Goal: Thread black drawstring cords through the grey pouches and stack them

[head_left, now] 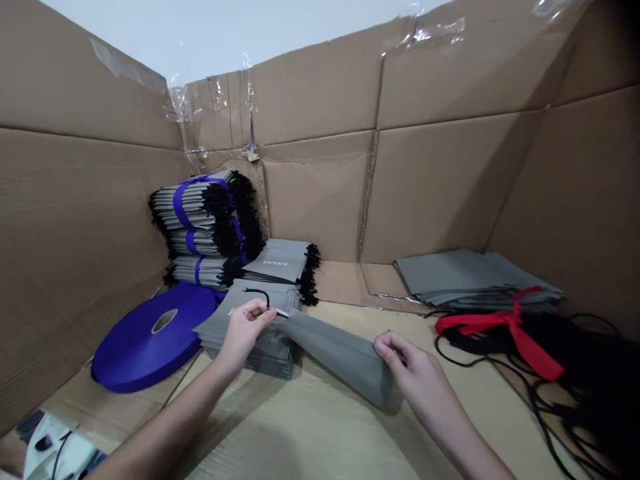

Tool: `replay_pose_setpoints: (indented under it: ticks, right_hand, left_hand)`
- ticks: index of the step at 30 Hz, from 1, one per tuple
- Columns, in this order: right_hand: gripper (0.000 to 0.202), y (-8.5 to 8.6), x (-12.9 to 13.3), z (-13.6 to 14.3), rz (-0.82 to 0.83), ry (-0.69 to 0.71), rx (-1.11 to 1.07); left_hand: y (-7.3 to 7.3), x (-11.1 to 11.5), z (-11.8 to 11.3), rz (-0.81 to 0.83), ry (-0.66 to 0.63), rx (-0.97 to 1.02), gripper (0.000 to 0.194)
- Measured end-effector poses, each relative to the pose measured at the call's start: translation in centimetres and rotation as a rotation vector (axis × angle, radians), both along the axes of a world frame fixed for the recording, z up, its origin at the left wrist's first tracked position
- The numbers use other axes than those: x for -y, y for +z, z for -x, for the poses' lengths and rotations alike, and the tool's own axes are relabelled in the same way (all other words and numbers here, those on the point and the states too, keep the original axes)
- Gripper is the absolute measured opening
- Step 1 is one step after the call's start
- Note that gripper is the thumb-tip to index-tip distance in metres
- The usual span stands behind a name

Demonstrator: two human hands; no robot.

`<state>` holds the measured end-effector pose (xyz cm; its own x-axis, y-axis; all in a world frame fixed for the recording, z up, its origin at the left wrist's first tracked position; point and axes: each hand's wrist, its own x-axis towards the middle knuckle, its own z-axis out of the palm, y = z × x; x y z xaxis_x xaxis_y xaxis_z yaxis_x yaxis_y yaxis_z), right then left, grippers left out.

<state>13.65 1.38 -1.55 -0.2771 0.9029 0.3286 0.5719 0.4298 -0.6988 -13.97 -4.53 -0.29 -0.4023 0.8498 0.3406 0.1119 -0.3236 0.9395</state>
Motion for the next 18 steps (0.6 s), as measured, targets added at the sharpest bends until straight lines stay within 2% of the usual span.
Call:
replay_pose_setpoints:
  ticks: [7,11,14,16,18]
  right_hand:
    - [0.025,-1.0,-0.8,0.3,0.048,-0.014,-0.140]
    - [0.023,-1.6,-1.0,0.8,0.152,-0.001,-0.306]
    - [0.024,-1.9,-1.1,1.2,0.190,0.014,-0.386]
    - [0.027,-2.3,-1.6,1.1,0.198,0.011,-0.432]
    - [0.032,-2.7,-2.3,0.6,0.198,-0.018,-0.488]
  left_hand:
    - [1.0,1.1,-0.4,0.085,-0.368,0.504,0.016]
    - [1.7,1.7,-1.0,0.133,-0.565,0.558,0.010]
    - [2.2,2.3,-1.6,0.106,-0.703,0.597,0.006]
    - [2.5,2.7,-1.7,0.066,-0.769,0.586,0.013]
    - [2.6,3.0,-1.9,0.013,-0.796,0.481,0.023]
